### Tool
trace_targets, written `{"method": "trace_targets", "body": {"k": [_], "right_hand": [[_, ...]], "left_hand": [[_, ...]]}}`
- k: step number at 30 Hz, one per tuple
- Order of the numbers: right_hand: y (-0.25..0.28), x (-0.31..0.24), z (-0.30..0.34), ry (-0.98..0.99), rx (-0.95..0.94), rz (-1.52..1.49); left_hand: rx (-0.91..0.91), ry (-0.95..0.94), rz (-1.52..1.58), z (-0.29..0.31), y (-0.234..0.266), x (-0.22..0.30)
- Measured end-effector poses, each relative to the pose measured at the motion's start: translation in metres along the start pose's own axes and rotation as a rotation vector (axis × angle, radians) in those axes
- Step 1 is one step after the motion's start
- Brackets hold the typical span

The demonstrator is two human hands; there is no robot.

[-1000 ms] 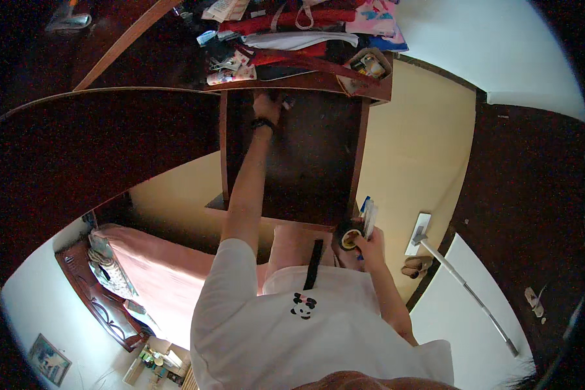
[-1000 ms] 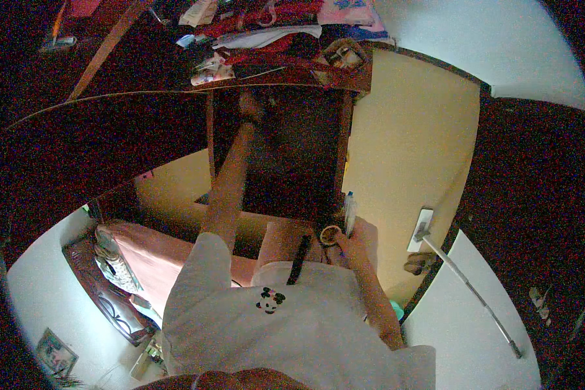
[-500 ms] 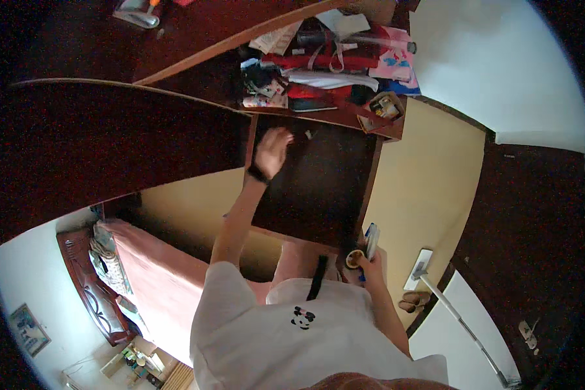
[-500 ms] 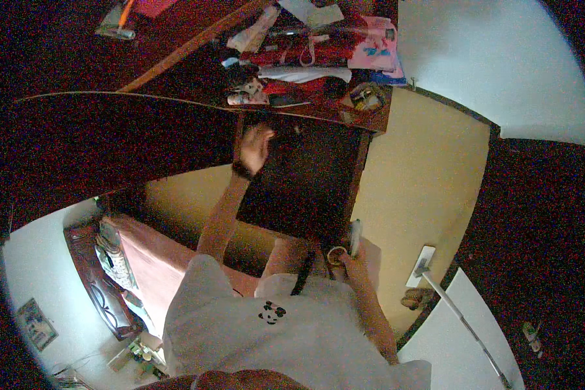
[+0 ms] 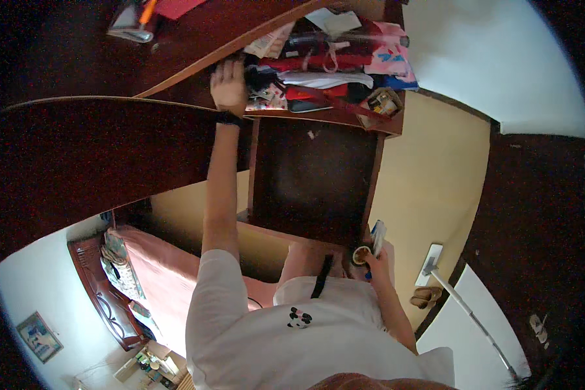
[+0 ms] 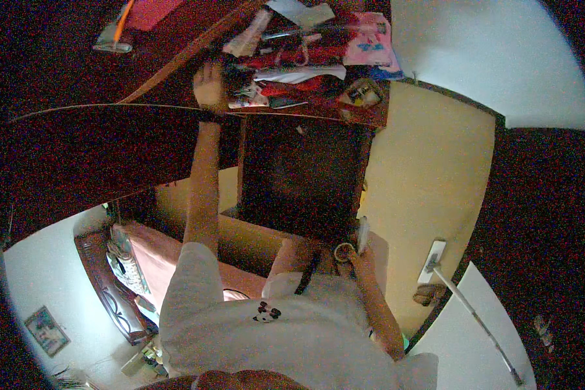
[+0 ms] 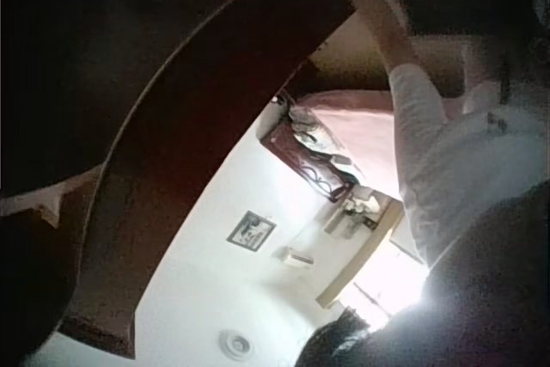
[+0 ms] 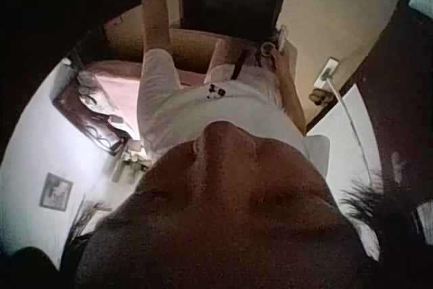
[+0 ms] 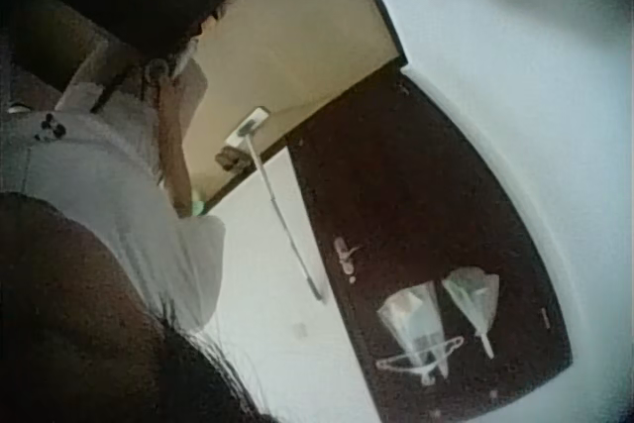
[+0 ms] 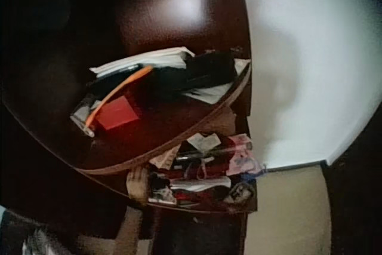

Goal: Organizing and sorting various small items in a desk drawer.

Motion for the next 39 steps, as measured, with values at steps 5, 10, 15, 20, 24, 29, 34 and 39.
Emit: {"method": "trace_targets", "body": {"k": [5,10,15,20,24,29,34,39], "right_hand": [[-0.021,-0.023,0.015,-0.055,0.067,-0.076],[-0.013,-0.017,0.017,-0.125,0.133,-0.024],[-0.006,0.0,0.007,-0.045,0.097,-0.022],[-0.008,-0.011,0.011,-0.075,0.027,0.14],[0.011,0.028,-0.009,0.045,0.121,0.187],[-0.013,0.0,0.002,0.084,0.018,0.067],[-0.008,-0.002,0.004,0.02,0.059,0.055],[-0.012,-0.009,0.006,0.029,0.024,0.031]], "left_hand": [[-0.028,0.094,0.108,0.01,0.004,-0.005],[0.231,0.187,0.468,0.04,0.034,0.017],[-0.27,-0.098,0.752,0.143,-0.005,0.112],[-0.609,0.093,0.592,0.192,-0.096,0.157],[-0.447,0.439,0.558,0.18,-0.118,0.158],[-0.656,0.592,0.713,0.188,-0.138,0.15],[-0.795,0.467,0.623,0.18,-0.123,0.163],[-0.782,0.396,0.482,0.178,-0.111,0.162]]}}
Point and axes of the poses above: each hand's wrist, its own z-axis away from the middle knuckle, its own y-axis out of the back of the hand, x = y × z, the point moved 4 cm from there along -z, towards the middle knuckle, and after that the axes turned 1 degree about -z, right-handed, at the moved point
